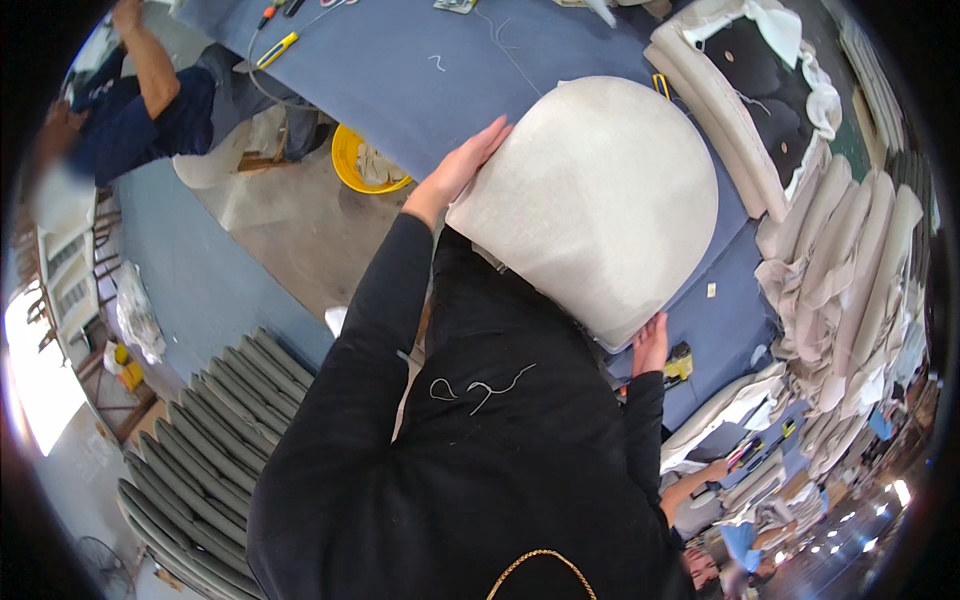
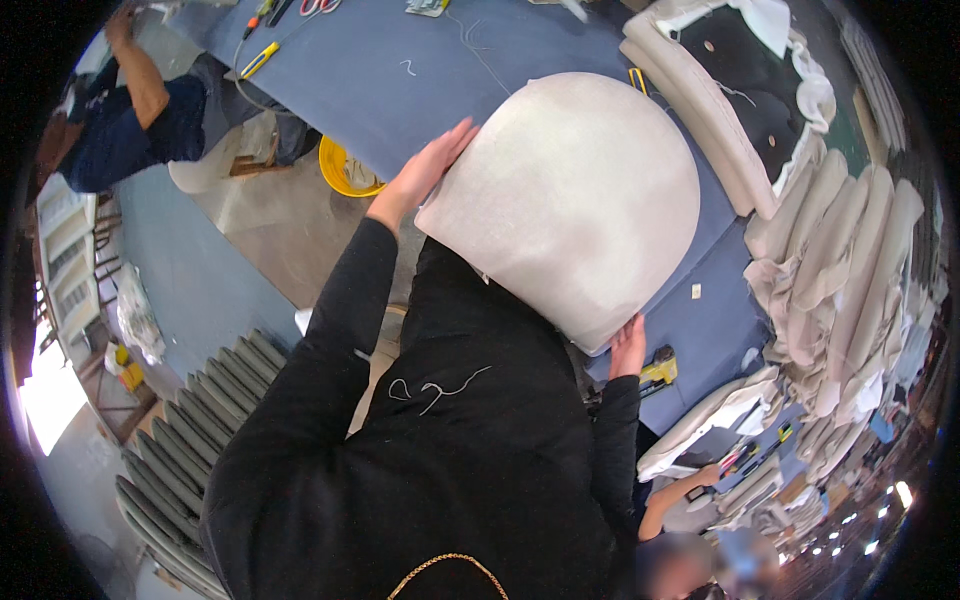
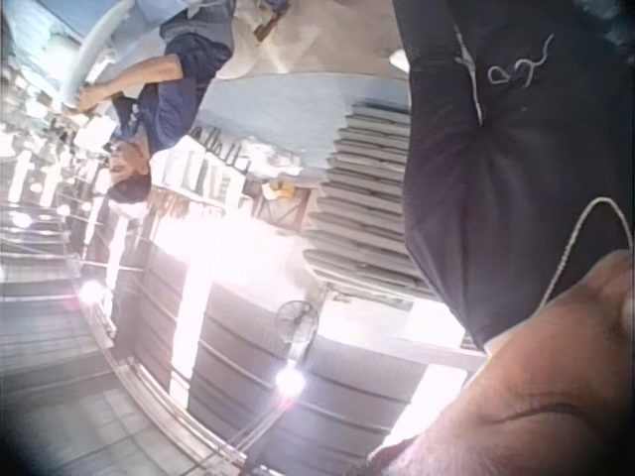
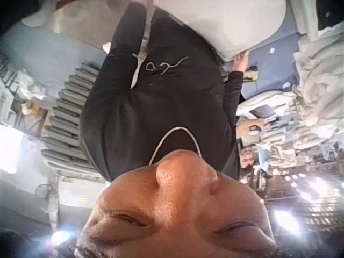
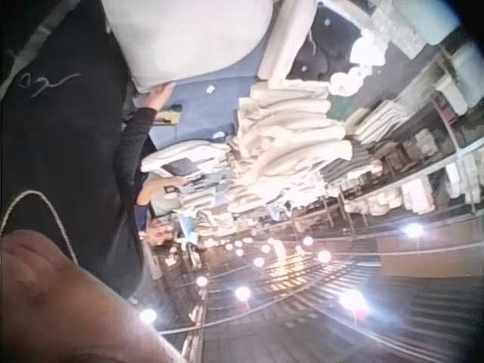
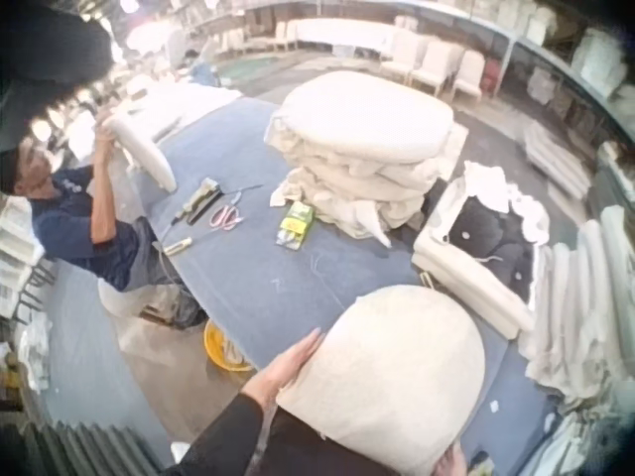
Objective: The person staples fabric onto a foam cushion using a yellow staple gun. They repeatedly flip the cushion to work on different edges, trim excess fabric with scissors, and use a screwdriver to adjust the material. The process involves securing the fabric tightly around the foam to create a finished cushion.
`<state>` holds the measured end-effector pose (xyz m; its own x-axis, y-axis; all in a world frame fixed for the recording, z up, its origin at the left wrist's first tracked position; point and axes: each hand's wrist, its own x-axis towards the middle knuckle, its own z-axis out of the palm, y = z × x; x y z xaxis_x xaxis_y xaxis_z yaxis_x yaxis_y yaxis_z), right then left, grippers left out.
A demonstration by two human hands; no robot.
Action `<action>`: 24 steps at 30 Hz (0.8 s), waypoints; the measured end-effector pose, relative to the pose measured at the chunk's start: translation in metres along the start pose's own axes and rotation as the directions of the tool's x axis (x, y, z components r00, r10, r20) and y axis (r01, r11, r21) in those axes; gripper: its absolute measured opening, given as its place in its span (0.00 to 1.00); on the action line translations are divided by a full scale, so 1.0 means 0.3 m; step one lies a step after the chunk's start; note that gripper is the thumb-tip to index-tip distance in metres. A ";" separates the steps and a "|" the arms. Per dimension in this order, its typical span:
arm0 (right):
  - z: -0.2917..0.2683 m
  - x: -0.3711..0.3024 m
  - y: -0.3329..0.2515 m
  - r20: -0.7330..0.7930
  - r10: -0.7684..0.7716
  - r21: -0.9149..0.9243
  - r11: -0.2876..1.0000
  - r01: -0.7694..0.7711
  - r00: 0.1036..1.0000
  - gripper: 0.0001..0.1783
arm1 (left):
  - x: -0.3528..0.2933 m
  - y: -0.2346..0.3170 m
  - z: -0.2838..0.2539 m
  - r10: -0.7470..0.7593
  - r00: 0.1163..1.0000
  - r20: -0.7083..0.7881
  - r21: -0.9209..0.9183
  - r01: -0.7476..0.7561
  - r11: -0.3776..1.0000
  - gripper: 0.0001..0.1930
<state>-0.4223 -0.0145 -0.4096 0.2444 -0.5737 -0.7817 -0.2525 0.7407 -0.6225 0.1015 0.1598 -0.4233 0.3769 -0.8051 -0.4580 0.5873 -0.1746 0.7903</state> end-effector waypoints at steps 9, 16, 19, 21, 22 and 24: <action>0.192 -0.181 -0.213 -0.199 -0.332 0.010 0.940 0.341 0.922 0.43 | -0.549 -0.376 -0.340 -0.073 0.566 -0.821 -0.023 0.095 0.995 0.13; 0.306 -0.281 -0.268 -0.249 -0.554 -0.179 0.832 0.524 0.794 0.35 | -0.612 -0.334 -0.360 -0.144 0.692 -0.707 0.131 0.328 0.935 0.15; 0.315 -0.292 -0.280 -0.215 -0.571 -0.214 0.819 0.532 0.792 0.33 | -0.533 -0.199 -0.300 -0.131 0.809 -0.572 0.132 0.248 0.960 0.27; 0.324 -0.302 -0.288 -0.191 -0.586 -0.228 0.807 0.545 0.787 0.33 | -0.460 -0.077 -0.267 -0.077 0.921 -0.382 0.147 0.143 0.979 0.36; 0.330 -0.309 -0.293 -0.209 -0.586 -0.237 0.807 0.541 0.783 0.32 | -0.419 -0.013 -0.252 -0.048 0.958 -0.283 0.158 0.096 0.983 0.41; 0.347 -0.326 -0.303 -0.209 -0.573 -0.207 0.818 0.537 0.792 0.32 | -0.327 0.114 -0.235 -0.037 0.997 -0.061 0.208 0.049 0.977 0.44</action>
<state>-0.3257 0.0107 -0.2726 0.1431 -0.9521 -0.2701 -0.2692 0.2252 -0.9364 0.1351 0.2727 -0.3800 0.3981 -0.7619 -0.5109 0.4435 -0.3277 0.8342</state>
